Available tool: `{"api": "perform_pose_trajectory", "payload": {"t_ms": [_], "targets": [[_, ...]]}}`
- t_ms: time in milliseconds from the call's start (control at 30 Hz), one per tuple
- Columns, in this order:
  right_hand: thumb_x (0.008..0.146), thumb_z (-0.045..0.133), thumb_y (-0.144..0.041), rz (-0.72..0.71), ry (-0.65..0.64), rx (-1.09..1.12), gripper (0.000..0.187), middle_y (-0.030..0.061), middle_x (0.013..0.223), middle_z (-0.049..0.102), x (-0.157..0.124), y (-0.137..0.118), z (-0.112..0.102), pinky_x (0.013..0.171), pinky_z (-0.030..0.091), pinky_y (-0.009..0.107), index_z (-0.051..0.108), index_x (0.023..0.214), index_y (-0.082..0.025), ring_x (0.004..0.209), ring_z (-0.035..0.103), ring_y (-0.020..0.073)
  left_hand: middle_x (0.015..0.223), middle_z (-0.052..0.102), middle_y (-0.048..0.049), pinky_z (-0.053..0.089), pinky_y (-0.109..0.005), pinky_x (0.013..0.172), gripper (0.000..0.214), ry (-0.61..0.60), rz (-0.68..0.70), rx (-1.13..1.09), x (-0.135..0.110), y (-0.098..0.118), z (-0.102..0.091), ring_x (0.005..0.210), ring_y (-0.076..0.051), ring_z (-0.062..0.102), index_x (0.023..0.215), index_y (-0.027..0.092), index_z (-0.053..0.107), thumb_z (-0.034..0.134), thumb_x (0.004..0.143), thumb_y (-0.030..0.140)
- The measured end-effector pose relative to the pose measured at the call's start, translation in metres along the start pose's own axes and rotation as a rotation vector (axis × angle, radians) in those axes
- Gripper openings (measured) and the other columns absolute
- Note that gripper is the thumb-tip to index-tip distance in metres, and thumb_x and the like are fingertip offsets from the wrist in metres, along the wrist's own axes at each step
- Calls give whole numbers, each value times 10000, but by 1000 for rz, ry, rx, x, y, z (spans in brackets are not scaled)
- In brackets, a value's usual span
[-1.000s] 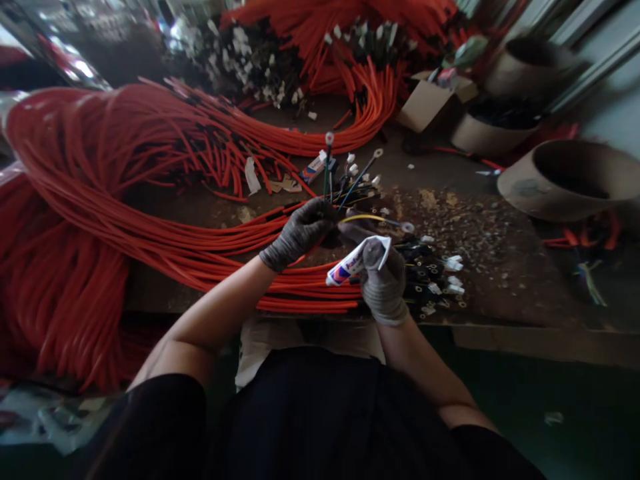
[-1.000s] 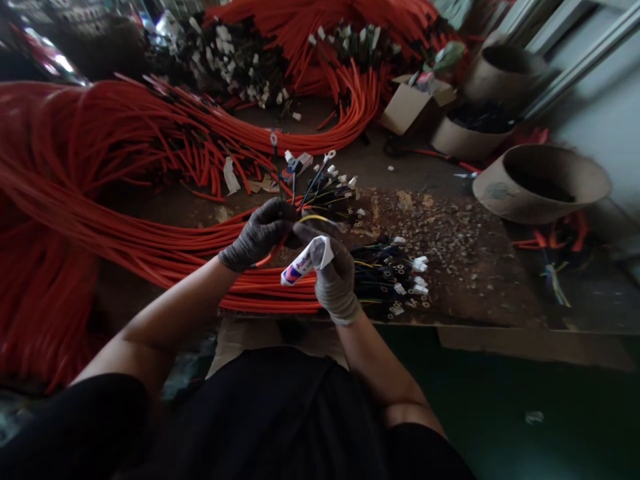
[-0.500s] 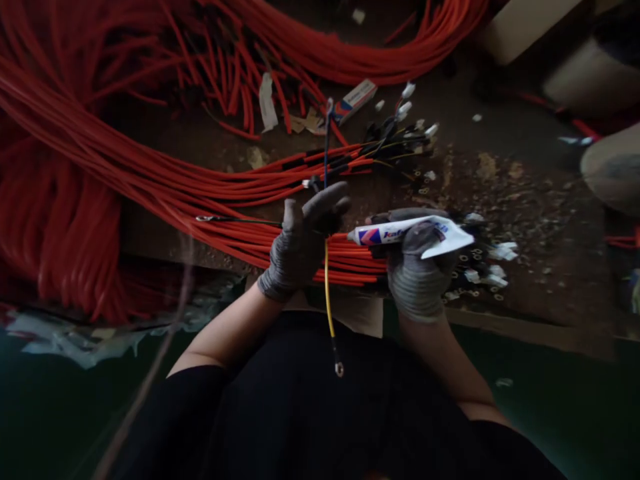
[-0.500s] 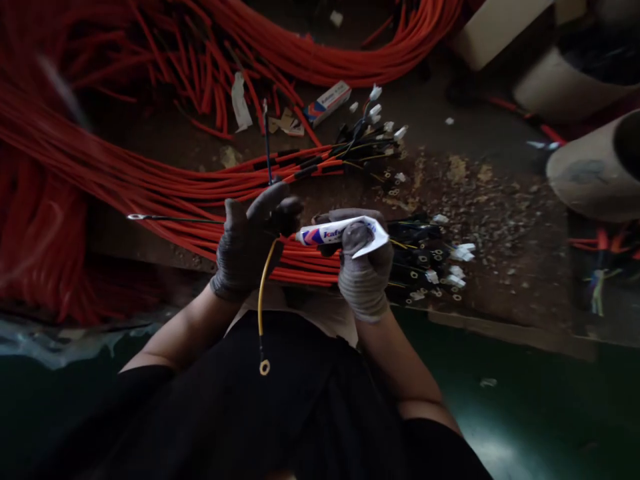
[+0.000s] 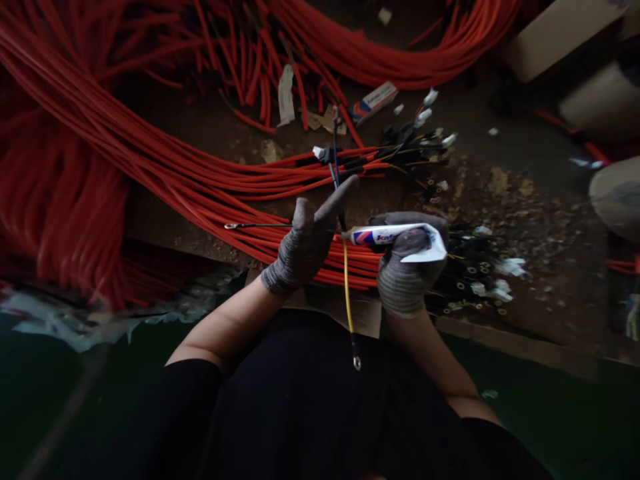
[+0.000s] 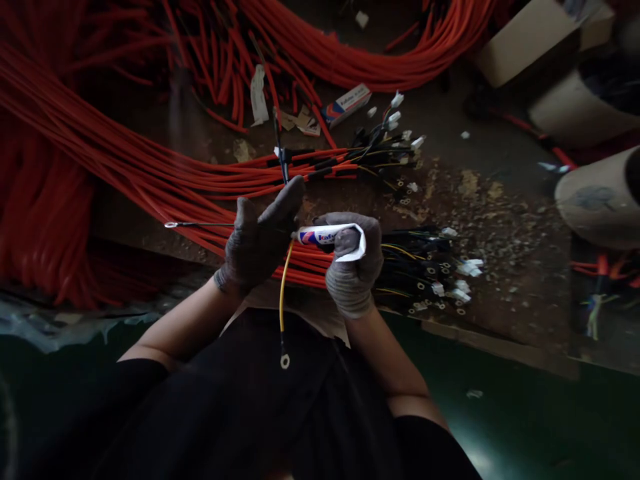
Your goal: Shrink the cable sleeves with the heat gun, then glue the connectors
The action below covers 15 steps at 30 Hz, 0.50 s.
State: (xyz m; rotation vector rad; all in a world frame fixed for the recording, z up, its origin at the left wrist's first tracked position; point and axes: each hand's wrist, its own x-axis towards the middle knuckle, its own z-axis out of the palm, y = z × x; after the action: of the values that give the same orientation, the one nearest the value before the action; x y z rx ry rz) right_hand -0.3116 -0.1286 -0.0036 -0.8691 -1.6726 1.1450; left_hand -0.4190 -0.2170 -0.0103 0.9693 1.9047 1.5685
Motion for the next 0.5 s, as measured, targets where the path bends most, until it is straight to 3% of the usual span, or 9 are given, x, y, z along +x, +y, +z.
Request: {"api": "perform_pose_trajectory", "payload": {"t_ms": [67,133,233,300,367,433,500], "targets": [[928,543,-502,-44,79,-28,307,31,876,703,2,14,-1,795,572,373,687,902,-233,818,687,188,1467,530,-62,356,-466,1160,550,-79,-11,-99,4,-1,-11,1446,-244,405,1417,289,523,157,1036,442],[904,569,-516,51,59,78,300,30,944,719,4,28,1,850,572,394,691,896,-243,863,687,187,1508,483,-48,332,-445,1188,563,-179,50,-206,11,4,-26,1491,-231,319,1399,289,539,197,1021,529],[802,648,-601,384,-276,406,366,30,872,741,3,42,9,728,605,381,685,812,-237,738,698,188,1482,499,-93,371,-451,1164,588,-312,189,-90,27,21,-48,1486,-289,323,1319,262,610,535,883,648],[698,719,-652,472,-446,510,426,26,773,736,2,44,14,661,610,372,679,765,-234,681,703,202,1377,576,-134,461,-440,1086,648,-281,221,69,39,33,-54,1406,-327,439,1240,222,655,759,726,603],[670,743,-657,468,-477,522,437,26,712,723,2,40,15,601,602,359,672,746,-232,625,696,203,1206,660,-111,546,-393,960,571,-177,185,61,51,41,-52,1239,-291,590,1166,202,674,810,709,516],[740,704,-633,428,-436,501,399,23,685,712,7,33,12,516,572,331,660,750,-237,556,668,185,993,699,-58,593,-324,792,373,-95,101,-62,63,41,-45,1007,-225,682,1045,193,696,789,765,421],[846,606,-607,335,-269,446,366,9,660,690,15,24,8,425,510,293,638,776,-249,481,621,158,815,677,-24,578,-254,640,210,-53,24,-173,74,38,-38,820,-177,691,890,173,699,774,791,343]]}}
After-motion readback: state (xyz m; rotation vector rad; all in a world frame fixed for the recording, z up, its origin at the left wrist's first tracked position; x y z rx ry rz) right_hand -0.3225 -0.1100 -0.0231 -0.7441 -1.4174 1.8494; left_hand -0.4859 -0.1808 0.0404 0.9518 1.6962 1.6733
